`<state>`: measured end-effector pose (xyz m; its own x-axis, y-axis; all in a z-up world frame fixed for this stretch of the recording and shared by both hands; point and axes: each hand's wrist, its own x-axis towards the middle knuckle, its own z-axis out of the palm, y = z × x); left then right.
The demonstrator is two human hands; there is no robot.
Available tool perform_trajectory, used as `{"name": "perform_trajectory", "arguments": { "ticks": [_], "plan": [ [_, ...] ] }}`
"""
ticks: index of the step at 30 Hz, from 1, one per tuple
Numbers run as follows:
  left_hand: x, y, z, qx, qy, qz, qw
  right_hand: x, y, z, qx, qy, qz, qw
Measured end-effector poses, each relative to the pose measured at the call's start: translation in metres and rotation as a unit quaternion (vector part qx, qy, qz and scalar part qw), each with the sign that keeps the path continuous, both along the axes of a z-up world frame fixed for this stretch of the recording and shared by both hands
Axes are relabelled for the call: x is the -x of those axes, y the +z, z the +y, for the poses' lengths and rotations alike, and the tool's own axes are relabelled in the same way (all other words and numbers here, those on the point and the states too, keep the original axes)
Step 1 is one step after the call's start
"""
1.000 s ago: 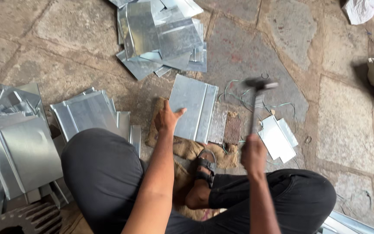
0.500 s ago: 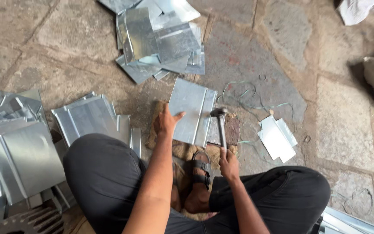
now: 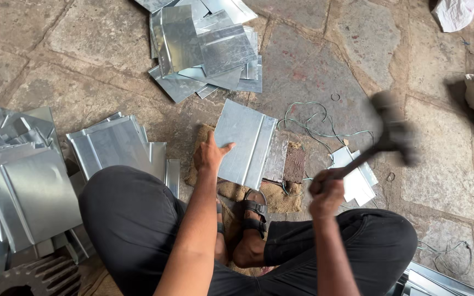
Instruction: The person uses a hammer to flatten and fold edges on several small rectangular metal sheets against a hard surface on the floor.
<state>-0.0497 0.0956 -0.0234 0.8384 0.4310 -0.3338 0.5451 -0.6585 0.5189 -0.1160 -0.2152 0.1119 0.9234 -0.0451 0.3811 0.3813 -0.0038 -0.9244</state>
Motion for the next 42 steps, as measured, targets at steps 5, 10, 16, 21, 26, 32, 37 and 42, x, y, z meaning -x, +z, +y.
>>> {"name": "perform_trajectory", "arguments": {
  "ticks": [5, 10, 16, 21, 26, 32, 37, 42],
  "plan": [
    [0.001, -0.003, -0.001, 0.013, 0.006, 0.013, 1.0, 0.017, -0.058, 0.013, 0.351, -0.025, 0.307, 0.884],
    [0.013, -0.017, -0.006, 0.03, 0.003, -0.013, 0.999, 0.022, 0.004, 0.011, 0.112, 0.007, 0.383, 0.917],
    [0.024, -0.02, -0.003, -0.045, 0.011, -0.078, 0.996, 0.006, 0.072, -0.007, -0.041, 0.042, 0.084, 0.995],
    [0.016, -0.002, 0.002, -0.007, 0.0, 0.002, 1.0, -0.006, -0.002, 0.001, -0.032, 0.02, 0.027, 0.999],
    [0.028, -0.001, -0.002, -0.013, -0.011, 0.006, 1.0, 0.038, -0.058, 0.012, 0.204, -0.027, 0.39, 0.898],
    [0.019, 0.002, 0.0, -0.03, -0.003, -0.001, 1.0, 0.028, 0.026, 0.004, 0.142, -0.033, 0.322, 0.935],
    [0.021, 0.005, 0.001, -0.01, 0.001, 0.012, 1.0, 0.003, 0.065, -0.009, -0.032, 0.012, 0.082, 0.996],
    [0.016, 0.005, 0.004, -0.024, 0.003, -0.003, 1.0, -0.019, -0.018, -0.012, 0.037, -0.005, 0.005, 0.999]
  ]
}}
